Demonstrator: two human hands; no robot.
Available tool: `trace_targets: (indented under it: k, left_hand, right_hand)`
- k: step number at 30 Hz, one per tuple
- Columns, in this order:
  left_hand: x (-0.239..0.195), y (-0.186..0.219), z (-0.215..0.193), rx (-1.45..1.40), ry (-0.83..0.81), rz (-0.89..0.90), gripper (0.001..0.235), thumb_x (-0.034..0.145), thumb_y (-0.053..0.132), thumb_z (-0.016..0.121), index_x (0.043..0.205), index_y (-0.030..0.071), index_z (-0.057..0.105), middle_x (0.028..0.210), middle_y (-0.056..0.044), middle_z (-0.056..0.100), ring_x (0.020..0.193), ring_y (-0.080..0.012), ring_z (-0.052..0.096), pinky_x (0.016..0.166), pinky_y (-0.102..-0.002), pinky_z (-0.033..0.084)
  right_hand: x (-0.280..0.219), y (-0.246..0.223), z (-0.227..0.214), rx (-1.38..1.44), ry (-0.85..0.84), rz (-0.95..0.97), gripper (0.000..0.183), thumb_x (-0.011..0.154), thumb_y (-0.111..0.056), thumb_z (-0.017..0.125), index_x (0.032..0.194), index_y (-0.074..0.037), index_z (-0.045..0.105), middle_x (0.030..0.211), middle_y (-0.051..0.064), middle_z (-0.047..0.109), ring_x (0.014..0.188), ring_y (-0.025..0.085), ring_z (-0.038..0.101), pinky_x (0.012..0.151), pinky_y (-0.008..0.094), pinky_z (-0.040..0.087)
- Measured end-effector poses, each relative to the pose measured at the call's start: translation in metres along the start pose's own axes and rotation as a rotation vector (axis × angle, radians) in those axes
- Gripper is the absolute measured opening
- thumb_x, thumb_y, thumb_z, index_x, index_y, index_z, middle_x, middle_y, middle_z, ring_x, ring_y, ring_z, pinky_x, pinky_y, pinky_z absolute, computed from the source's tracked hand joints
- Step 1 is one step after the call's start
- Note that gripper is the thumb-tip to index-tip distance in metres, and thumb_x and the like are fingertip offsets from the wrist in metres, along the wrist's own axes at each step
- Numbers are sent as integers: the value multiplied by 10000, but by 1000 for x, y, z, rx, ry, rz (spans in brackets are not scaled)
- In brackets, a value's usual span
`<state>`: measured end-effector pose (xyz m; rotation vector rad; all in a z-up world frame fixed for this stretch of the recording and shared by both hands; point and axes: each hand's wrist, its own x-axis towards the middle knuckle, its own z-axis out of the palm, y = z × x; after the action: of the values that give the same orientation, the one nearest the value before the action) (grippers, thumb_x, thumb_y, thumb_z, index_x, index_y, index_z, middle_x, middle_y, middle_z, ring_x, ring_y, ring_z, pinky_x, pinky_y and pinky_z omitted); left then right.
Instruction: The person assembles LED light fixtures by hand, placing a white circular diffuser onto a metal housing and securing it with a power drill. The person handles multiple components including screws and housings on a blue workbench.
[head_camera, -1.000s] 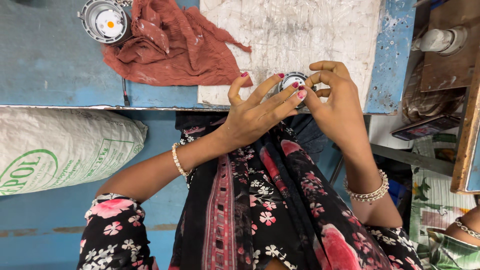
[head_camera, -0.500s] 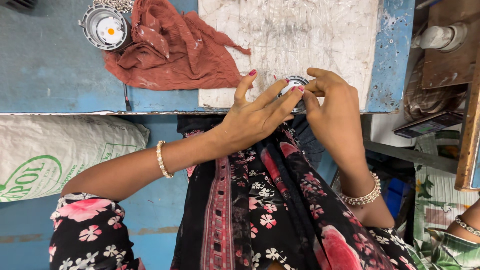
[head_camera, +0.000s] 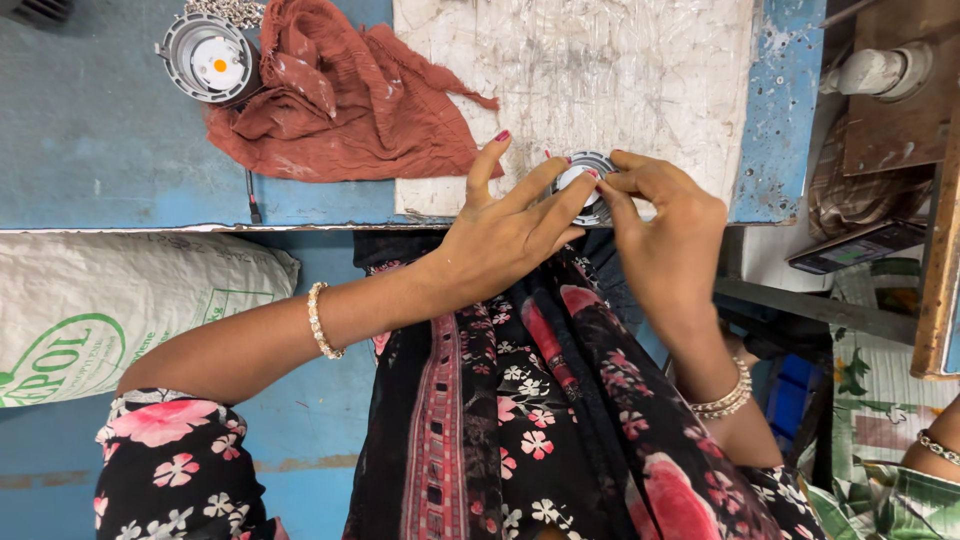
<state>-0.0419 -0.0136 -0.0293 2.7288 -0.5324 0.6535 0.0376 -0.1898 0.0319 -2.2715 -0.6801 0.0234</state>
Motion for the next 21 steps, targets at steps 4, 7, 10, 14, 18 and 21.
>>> trace_targets:
  k: [4, 7, 10, 14, 18, 21]
  left_hand:
    - [4, -1, -4, -14, 12, 26, 590, 1029, 319, 734, 1472, 22, 482, 1289, -23, 703, 1349, -216, 526, 1202, -617, 198]
    - [7, -10, -7, -47, -14, 70, 589, 1015, 312, 734, 1475, 41, 484, 1315, -20, 695, 1351, -227, 524, 1211, -613, 176]
    - [11, -19, -11, -106, -32, 115, 598, 1011, 310, 730, 1497, 60, 489, 1259, -21, 690, 1345, -233, 526, 1214, -616, 156]
    - [16, -23, -16, -194, -65, 114, 540, 1029, 316, 703, 1471, 80, 502, 1238, -22, 692, 1336, -237, 528, 1213, -615, 148]
    - [16, -13, -21, -194, -103, 66, 472, 1026, 279, 670, 1413, 53, 523, 1241, -42, 692, 1306, -247, 548, 1190, -616, 157]
    - [13, -1, -20, -148, -98, 35, 429, 1027, 236, 662, 1383, 34, 536, 1229, -83, 679, 1314, -260, 564, 1198, -608, 188]
  right_hand:
    - [3, 14, -16, 196, -14, 20, 65, 1007, 22, 721, 1065, 40, 743, 1115, 127, 773, 972, 179, 750, 897, 288, 595]
    - [4, 27, -23, 309, 31, 140, 103, 1066, -13, 693, 1158, 27, 721, 1141, 105, 761, 1031, 148, 752, 949, 270, 588]
    - [8, 41, -25, 344, -290, 110, 416, 966, -19, 640, 1381, -6, 605, 1314, 112, 707, 1155, 192, 706, 1023, 299, 554]
    - [1, 52, -2, 344, -423, -50, 842, 808, -67, 816, 1532, -5, 391, 1510, 173, 519, 1362, 275, 546, 1127, 374, 440]
    - [-15, 59, 27, 271, -228, -25, 857, 763, -109, 884, 1485, -17, 432, 1466, 161, 544, 1354, 282, 580, 1142, 381, 467]
    - [-27, 62, 44, 250, -98, -52, 851, 747, -112, 900, 1452, -2, 437, 1397, 178, 532, 1286, 306, 600, 1112, 386, 490]
